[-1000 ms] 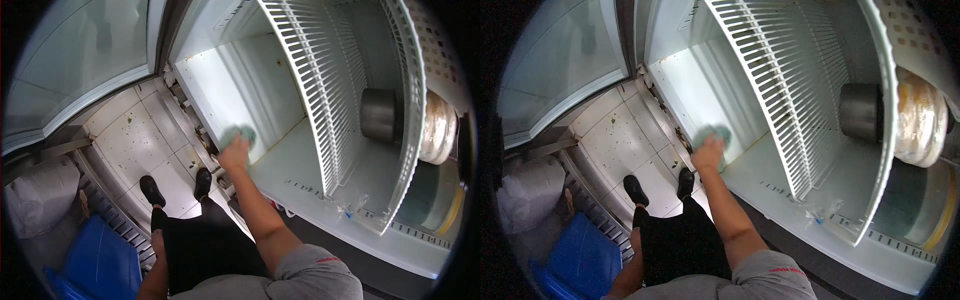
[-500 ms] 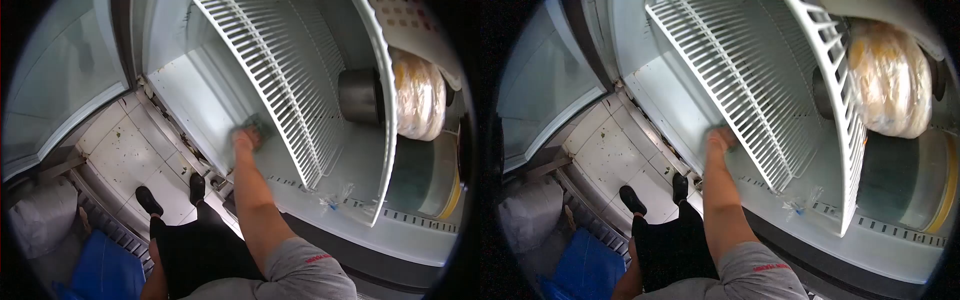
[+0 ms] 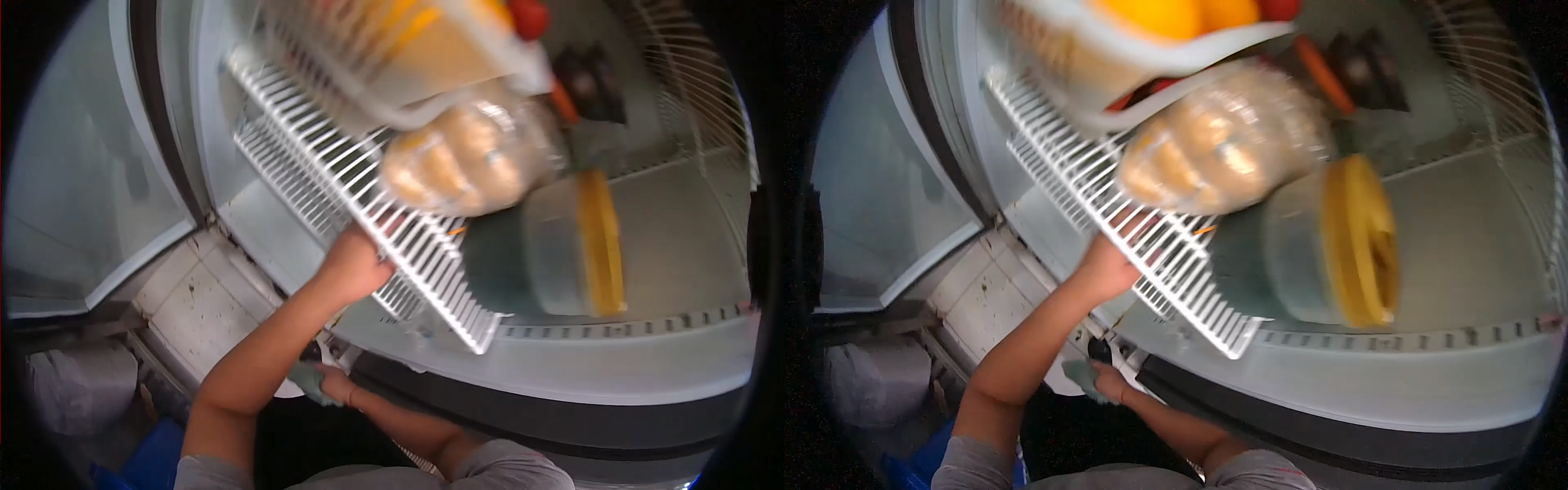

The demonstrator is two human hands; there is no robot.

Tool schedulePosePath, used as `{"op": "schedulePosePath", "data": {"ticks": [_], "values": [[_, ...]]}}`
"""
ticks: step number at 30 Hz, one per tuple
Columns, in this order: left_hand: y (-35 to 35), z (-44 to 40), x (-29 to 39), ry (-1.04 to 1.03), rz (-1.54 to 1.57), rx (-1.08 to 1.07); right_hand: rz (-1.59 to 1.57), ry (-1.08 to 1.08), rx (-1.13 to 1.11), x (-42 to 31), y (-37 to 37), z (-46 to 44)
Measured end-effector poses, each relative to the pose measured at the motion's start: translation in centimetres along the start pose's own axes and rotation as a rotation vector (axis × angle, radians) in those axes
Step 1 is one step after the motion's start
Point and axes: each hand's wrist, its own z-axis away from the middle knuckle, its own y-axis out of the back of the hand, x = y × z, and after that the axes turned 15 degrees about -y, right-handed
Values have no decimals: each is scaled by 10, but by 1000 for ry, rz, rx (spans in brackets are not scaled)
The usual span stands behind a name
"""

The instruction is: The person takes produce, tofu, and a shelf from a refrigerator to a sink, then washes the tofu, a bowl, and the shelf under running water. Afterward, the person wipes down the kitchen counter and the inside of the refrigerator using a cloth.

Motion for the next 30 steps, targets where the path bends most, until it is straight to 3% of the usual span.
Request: {"op": "schedulePosePath", "data": {"ticks": [1, 2, 5, 8, 10, 12, 14, 16, 18, 20, 22, 25, 26, 28, 29, 30], "values": [[-28, -17, -14, -84, -198, -181, 25, 35, -13, 10, 3, 11], [-65, -21, -37, -155, -226, -208, 49, 66, -28, 16, 10, 22], [-120, -32, -59, -119, -333, -360, -91, 59, -40, 27, 30, 52], [-144, -37, -62, -72, -391, -438, -37, -22, -10, 22, 64, 82], [-152, -40, -61, -59, -405, -476, -3, 47, 77, 29, 77, 89], [-158, -35, -63, -35, -428, -509, -142, -60, 71, 27, 94, 99], [-161, -30, -66, -29, -443, -533, -225, -1, 93, 40, 93, 88], [-165, -29, -71, -27, -455, -542, -294, -177, 27, 44, 101, 87], [-168, -28, -76, -29, -460, -536, -303, -60, 79, 68, 88, 60], [-161, -26, -78, -40, -454, -511, -316, 40, 110, 78, 84, 61], [-141, -22, -73, -73, -435, -462, -233, -106, 73, 71, 95, 72], [-93, -2, -52, -191, -408, -314, -361, -91, 69, 79, 91, 64], [-73, 3, -41, -241, -412, -272, -281, -154, 56, 52, 111, 96], [-20, -14, 58, 17, -234, -191, -484, -146, 15, 73, 99, 75], [-5, 5, 60, 155, -229, -258, -500, -184, -15, 73, 100, 74], [11, 12, 84, 204, -268, -163, -517, -222, -43, 72, 100, 71]]}}
